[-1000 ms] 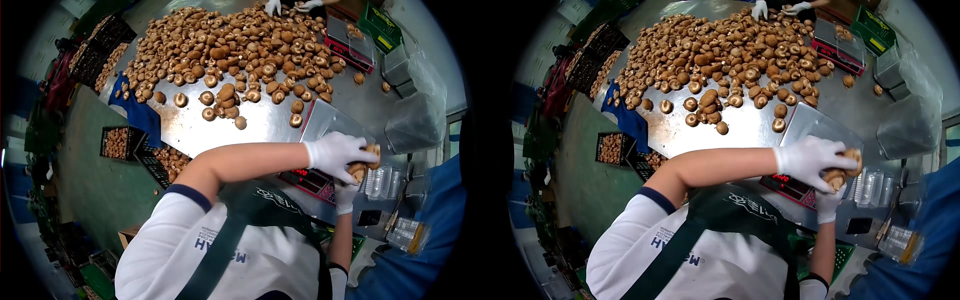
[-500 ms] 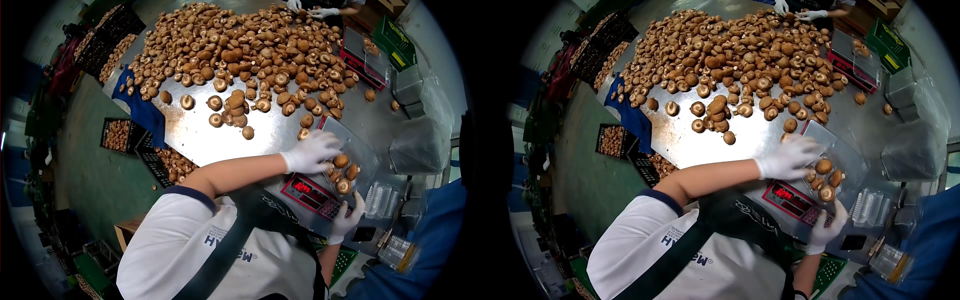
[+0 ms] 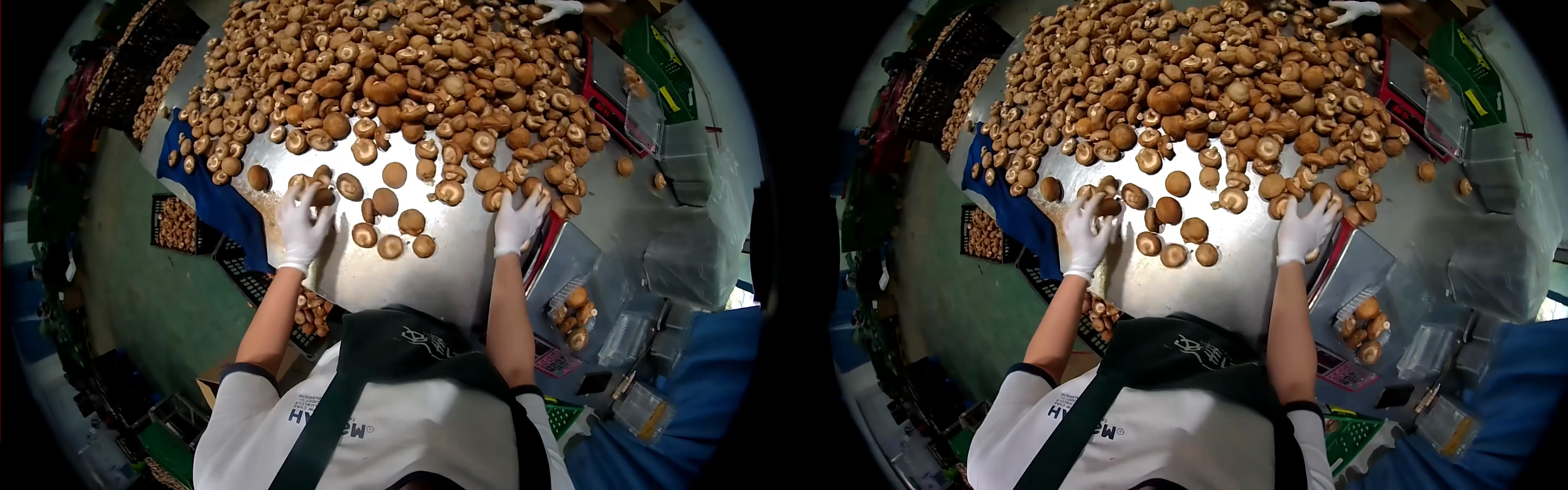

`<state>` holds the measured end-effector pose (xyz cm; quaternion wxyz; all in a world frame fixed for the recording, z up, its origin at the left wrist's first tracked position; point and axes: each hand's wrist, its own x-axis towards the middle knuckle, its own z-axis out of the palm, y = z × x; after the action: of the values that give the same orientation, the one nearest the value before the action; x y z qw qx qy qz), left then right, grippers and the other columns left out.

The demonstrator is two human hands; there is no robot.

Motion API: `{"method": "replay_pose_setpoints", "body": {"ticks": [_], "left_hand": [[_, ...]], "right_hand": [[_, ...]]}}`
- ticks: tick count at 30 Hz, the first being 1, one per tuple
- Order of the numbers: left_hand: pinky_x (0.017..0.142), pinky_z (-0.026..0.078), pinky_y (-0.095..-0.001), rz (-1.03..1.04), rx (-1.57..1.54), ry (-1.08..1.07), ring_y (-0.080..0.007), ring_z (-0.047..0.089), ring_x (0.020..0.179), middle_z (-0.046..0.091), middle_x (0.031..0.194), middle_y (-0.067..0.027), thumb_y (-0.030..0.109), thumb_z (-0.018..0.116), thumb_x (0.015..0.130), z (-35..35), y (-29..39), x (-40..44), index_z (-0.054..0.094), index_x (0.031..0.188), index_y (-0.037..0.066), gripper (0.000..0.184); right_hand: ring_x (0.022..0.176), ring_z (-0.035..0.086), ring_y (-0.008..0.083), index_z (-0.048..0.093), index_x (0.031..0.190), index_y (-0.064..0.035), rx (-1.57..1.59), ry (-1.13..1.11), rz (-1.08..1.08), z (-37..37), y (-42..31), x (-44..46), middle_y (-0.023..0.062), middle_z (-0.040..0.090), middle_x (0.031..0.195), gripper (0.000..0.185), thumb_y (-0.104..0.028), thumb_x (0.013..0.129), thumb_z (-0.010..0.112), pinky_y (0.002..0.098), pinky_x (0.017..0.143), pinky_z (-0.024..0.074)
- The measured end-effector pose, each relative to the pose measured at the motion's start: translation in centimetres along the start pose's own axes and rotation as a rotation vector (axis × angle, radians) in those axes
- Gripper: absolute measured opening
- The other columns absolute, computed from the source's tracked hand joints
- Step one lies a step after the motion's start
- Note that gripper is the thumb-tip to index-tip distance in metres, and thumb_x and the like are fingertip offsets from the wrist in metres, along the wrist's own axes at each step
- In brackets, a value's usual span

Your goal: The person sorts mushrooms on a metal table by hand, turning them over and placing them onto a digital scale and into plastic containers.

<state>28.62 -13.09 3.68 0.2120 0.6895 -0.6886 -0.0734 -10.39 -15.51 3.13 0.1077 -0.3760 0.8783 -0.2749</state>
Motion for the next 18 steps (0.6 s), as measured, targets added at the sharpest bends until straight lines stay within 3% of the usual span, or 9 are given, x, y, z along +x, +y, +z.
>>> {"method": "replay_pose_setpoints", "body": {"ticks": [3, 6, 8, 10, 11, 12, 14, 15, 18], "left_hand": [[0.111, 0.03, -0.05, -0.02, 0.045, 0.187, -0.0411, 0.039, 0.133, 0.047, 0.14, -0.0229, 0.032, 0.073, 0.082, -0.5, -5.1, 1.3, 0.052, 0.137, 0.005, 0.065], [0.113, 0.028, -0.05, -0.03, -0.029, 0.235, -0.0423, 0.035, 0.137, 0.045, 0.143, -0.0238, 0.027, 0.073, 0.083, 0.9, -7.1, 3.2, 0.051, 0.137, 0.004, 0.062], [0.112, 0.032, -0.0466, 0.029, -0.307, 0.137, -0.0414, 0.037, 0.137, 0.043, 0.144, -0.0234, 0.022, 0.073, 0.083, 2.4, -5.9, 4.1, 0.055, 0.132, 0.003, 0.056], [0.111, 0.034, -0.0446, 0.007, -0.321, 0.033, -0.0412, 0.041, 0.133, 0.046, 0.141, -0.0239, 0.019, 0.072, 0.083, 2.1, -1.6, 3.6, 0.058, 0.129, 0.005, 0.05], [0.11, 0.035, -0.0444, 0.025, -0.435, 0.079, -0.0408, 0.045, 0.129, 0.048, 0.138, -0.0233, 0.017, 0.071, 0.083, 2.4, -0.9, 3.4, 0.06, 0.127, 0.007, 0.046], [0.11, 0.036, -0.0444, -0.027, -0.426, -0.025, -0.0395, 0.045, 0.128, 0.049, 0.137, -0.0213, 0.016, 0.07, 0.082, 2.3, 0.0, 2.6, 0.061, 0.125, 0.008, 0.045], [0.11, 0.035, -0.0473, 0.13, -0.405, -0.091, -0.0394, 0.043, 0.131, 0.049, 0.137, -0.0195, 0.016, 0.071, 0.081, 2.3, 1.6, 1.0, 0.061, 0.125, 0.009, 0.046], [0.11, 0.034, -0.0491, 0.135, -0.396, -0.058, -0.0399, 0.042, 0.132, 0.049, 0.137, -0.0192, 0.016, 0.071, 0.08, 2.1, 2.5, 0.1, 0.062, 0.124, 0.009, 0.046], [0.111, 0.032, -0.0523, 0.171, -0.401, -0.01, -0.042, 0.041, 0.132, 0.048, 0.138, -0.0193, 0.013, 0.07, 0.078, 2.5, 3.0, -2.1, 0.059, 0.127, 0.008, 0.05]], "right_hand": [[0.136, 0.039, 0.0364, 0.052, 0.141, -0.0134, -0.236, -0.019, -0.191, 1.7, -2.7, -0.5, 0.0185, 0.029, 0.157, 0.05, -0.03, 0.093, 0.054, 0.0536, 0.116, 0.0229], [0.133, 0.044, 0.0292, 0.059, 0.131, -0.0152, -0.385, -0.045, -0.458, 3.4, -2.8, -2.9, 0.009, 0.05, 0.143, 0.041, -0.029, 0.092, 0.055, 0.0536, 0.116, 0.0208], [0.124, 0.049, 0.0282, 0.064, 0.123, -0.0141, -0.316, -0.275, -0.662, 2.8, -4.6, -5.7, 0.0074, 0.06, 0.128, 0.036, -0.026, 0.09, 0.056, 0.0542, 0.113, 0.0234], [0.115, 0.055, 0.0281, 0.065, 0.118, -0.0105, -0.258, -0.246, -0.871, 4.1, -5.4, -9.9, 0.0081, 0.064, 0.119, 0.033, -0.023, 0.088, 0.058, 0.0512, 0.11, 0.0281], [0.114, 0.055, 0.0292, 0.064, 0.118, -0.009, -0.23, -0.425, -0.863, 4.3, -6.2, -11.3, 0.0098, 0.063, 0.119, 0.033, -0.022, 0.089, 0.058, 0.0494, 0.109, 0.0297], [0.113, 0.056, 0.0303, 0.064, 0.118, -0.0074, -0.196, -0.601, -0.848, 4.4, -7.0, -12.5, 0.0116, 0.063, 0.12, 0.033, -0.022, 0.089, 0.058, 0.0476, 0.109, 0.0312], [0.114, 0.056, 0.031, 0.063, 0.118, -0.006, 0.313, -0.639, -0.719, 4.8, -7.3, -16.2, 0.0121, 0.064, 0.118, 0.032, -0.02, 0.09, 0.058, 0.0446, 0.107, 0.0346], [0.114, 0.057, 0.0299, 0.063, 0.119, -0.0054, 0.32, -0.627, -0.727, 4.4, -7.6, -16.9, 0.0133, 0.064, 0.116, 0.031, -0.016, 0.089, 0.059, 0.044, 0.104, 0.0383], [0.095, 0.065, 0.0264, 0.069, 0.107, -0.0085, 0.446, -0.649, -0.942, 2.6, -8.6, -12.3, 0.0099, 0.068, 0.102, 0.022, -0.012, 0.086, 0.063, 0.0385, 0.089, 0.0496]]}}
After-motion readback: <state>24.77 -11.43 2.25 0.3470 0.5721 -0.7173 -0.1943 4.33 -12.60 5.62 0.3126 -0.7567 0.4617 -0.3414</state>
